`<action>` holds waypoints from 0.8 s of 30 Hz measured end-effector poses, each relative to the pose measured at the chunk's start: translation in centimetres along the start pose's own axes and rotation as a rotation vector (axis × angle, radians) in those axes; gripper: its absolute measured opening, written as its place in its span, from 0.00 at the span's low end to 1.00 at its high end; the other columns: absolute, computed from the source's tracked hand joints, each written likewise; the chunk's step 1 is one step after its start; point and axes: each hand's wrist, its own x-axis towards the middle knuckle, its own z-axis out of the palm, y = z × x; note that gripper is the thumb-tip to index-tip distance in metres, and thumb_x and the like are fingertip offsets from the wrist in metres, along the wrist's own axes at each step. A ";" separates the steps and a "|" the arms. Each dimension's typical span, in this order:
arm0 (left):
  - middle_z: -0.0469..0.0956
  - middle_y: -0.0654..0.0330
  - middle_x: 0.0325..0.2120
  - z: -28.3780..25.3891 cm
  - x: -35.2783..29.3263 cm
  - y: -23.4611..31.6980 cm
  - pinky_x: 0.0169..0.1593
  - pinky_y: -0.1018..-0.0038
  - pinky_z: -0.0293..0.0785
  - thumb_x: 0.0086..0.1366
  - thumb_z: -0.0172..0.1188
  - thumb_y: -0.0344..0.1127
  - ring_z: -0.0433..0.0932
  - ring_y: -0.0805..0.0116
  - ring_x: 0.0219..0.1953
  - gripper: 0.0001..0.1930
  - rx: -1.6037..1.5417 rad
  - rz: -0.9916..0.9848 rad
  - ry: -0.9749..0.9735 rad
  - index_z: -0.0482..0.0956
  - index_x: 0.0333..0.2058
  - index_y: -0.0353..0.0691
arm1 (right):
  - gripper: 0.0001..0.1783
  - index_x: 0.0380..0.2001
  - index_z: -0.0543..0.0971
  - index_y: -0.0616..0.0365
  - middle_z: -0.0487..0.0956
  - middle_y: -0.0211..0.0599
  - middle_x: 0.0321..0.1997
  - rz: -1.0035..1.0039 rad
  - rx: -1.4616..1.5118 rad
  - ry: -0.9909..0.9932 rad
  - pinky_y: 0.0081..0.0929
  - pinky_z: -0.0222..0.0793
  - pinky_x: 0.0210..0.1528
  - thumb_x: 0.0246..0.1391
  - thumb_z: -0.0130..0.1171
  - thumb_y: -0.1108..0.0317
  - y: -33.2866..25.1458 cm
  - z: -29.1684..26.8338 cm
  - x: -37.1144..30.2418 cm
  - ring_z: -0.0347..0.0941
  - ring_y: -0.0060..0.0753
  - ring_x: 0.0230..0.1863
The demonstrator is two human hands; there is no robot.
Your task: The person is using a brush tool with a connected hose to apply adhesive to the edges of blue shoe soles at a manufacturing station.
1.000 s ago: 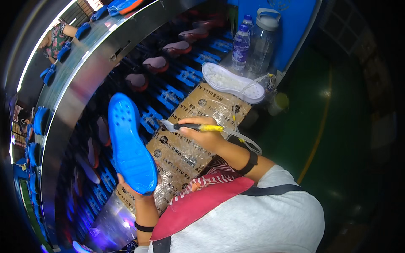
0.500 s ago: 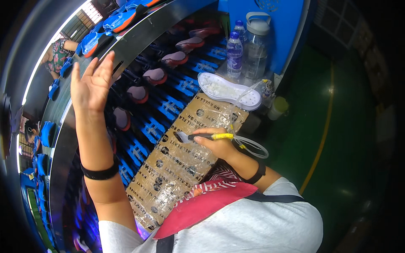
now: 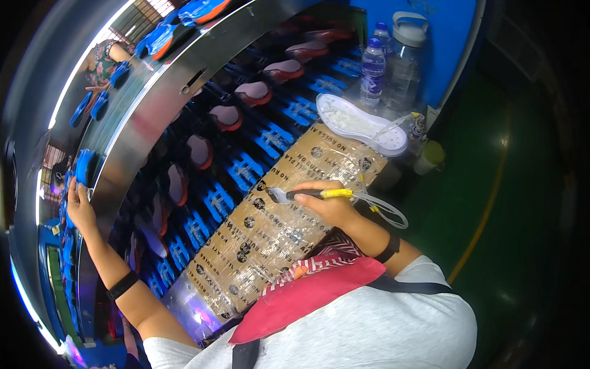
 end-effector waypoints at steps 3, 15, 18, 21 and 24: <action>0.73 0.47 0.41 -0.4 -1.8 -0.4 0.50 0.71 0.65 0.66 0.49 0.38 0.71 0.61 0.46 0.17 -0.116 0.165 0.215 0.74 0.47 0.33 | 0.12 0.37 0.80 0.62 0.81 0.34 0.33 -0.016 0.004 -0.019 0.17 0.68 0.36 0.48 0.61 0.71 -0.4 0.9 -0.1 0.73 0.18 0.32; 0.76 0.51 0.35 -1.6 -1.9 4.3 0.52 0.71 0.66 0.66 0.47 0.36 0.72 0.65 0.46 0.21 -1.300 -0.185 0.199 0.66 0.52 0.27 | 0.13 0.38 0.80 0.64 0.80 0.36 0.35 0.051 -0.058 0.016 0.19 0.68 0.40 0.47 0.61 0.71 -0.8 1.7 -0.9 0.74 0.22 0.35; 0.71 0.50 0.47 -1.8 0.7 3.1 0.52 0.73 0.65 0.57 0.61 0.37 0.70 0.62 0.51 0.32 -0.947 -0.218 0.010 0.60 0.58 0.31 | 0.13 0.38 0.80 0.64 0.80 0.35 0.34 0.052 -0.052 -0.010 0.18 0.68 0.39 0.47 0.61 0.72 -0.8 2.2 -1.1 0.73 0.22 0.34; 0.62 0.48 0.56 -3.3 0.7 5.2 0.57 0.71 0.61 0.53 0.65 0.36 0.66 0.61 0.55 0.41 -0.900 -0.241 -0.404 0.54 0.62 0.34 | 0.13 0.38 0.80 0.64 0.80 0.35 0.33 0.035 -0.058 -0.035 0.18 0.67 0.39 0.47 0.61 0.72 -0.6 2.4 -0.9 0.73 0.21 0.33; 0.59 0.47 0.58 -2.4 -1.7 7.3 0.59 0.71 0.59 0.51 0.65 0.32 0.64 0.62 0.56 0.46 -0.857 0.019 -0.352 0.46 0.64 0.36 | 0.14 0.38 0.80 0.65 0.78 0.33 0.27 0.047 -0.066 0.028 0.14 0.67 0.32 0.46 0.61 0.72 -0.4 2.8 -0.7 0.72 0.18 0.28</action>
